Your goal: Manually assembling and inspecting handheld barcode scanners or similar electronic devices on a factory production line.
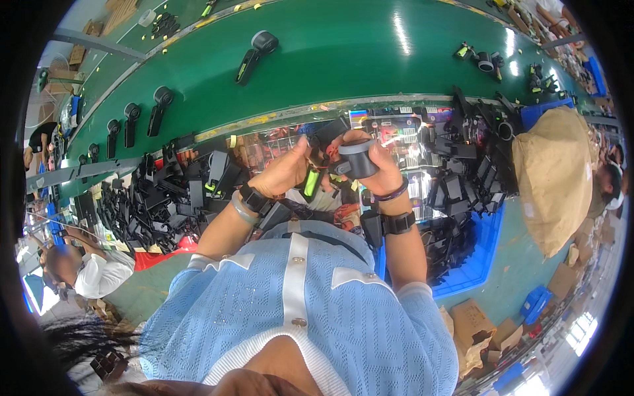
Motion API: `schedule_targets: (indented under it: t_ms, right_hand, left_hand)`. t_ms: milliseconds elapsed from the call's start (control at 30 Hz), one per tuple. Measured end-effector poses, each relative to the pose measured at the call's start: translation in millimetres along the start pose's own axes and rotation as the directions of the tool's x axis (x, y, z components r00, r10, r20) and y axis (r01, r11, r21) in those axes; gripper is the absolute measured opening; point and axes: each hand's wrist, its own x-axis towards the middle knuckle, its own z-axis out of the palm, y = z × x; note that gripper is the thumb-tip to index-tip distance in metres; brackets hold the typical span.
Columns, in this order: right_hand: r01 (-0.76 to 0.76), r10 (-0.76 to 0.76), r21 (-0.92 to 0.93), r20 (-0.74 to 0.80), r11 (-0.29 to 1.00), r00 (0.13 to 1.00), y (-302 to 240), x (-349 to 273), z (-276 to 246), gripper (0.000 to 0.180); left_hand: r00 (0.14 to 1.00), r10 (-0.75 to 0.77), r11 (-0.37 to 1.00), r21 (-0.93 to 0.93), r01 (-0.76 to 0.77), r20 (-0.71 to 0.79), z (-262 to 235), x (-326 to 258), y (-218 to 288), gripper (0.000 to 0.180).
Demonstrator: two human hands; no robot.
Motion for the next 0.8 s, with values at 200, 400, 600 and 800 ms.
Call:
schedule_targets:
  t_ms: [200,400,600,800]
  right_hand:
    - [0.097,-0.099,0.1,0.015,0.99,0.995,-2.3,-0.8,0.9,0.062]
    - [0.148,-0.21,-0.299,-0.184,0.943,0.96,-10.6,0.2,28.0,0.069]
    - [0.157,-0.291,-0.504,-0.2,0.849,0.936,-9.8,2.7,25.4,0.065]
    - [0.123,-0.31,-0.589,-0.228,0.798,0.923,-3.6,-0.3,17.6,0.065]
  left_hand:
    - [0.996,-0.08,0.996,0.047,0.078,0.041,0.1,-6.7,5.9,0.032]
    - [0.992,0.122,0.949,0.296,-0.106,-0.037,6.7,-3.9,0.8,0.019]
    - [0.96,0.153,0.961,0.261,-0.089,-0.236,12.9,-3.1,-6.3,0.015]
    - [0.921,0.262,0.909,0.393,-0.136,-0.288,6.4,2.2,-21.6,0.009]
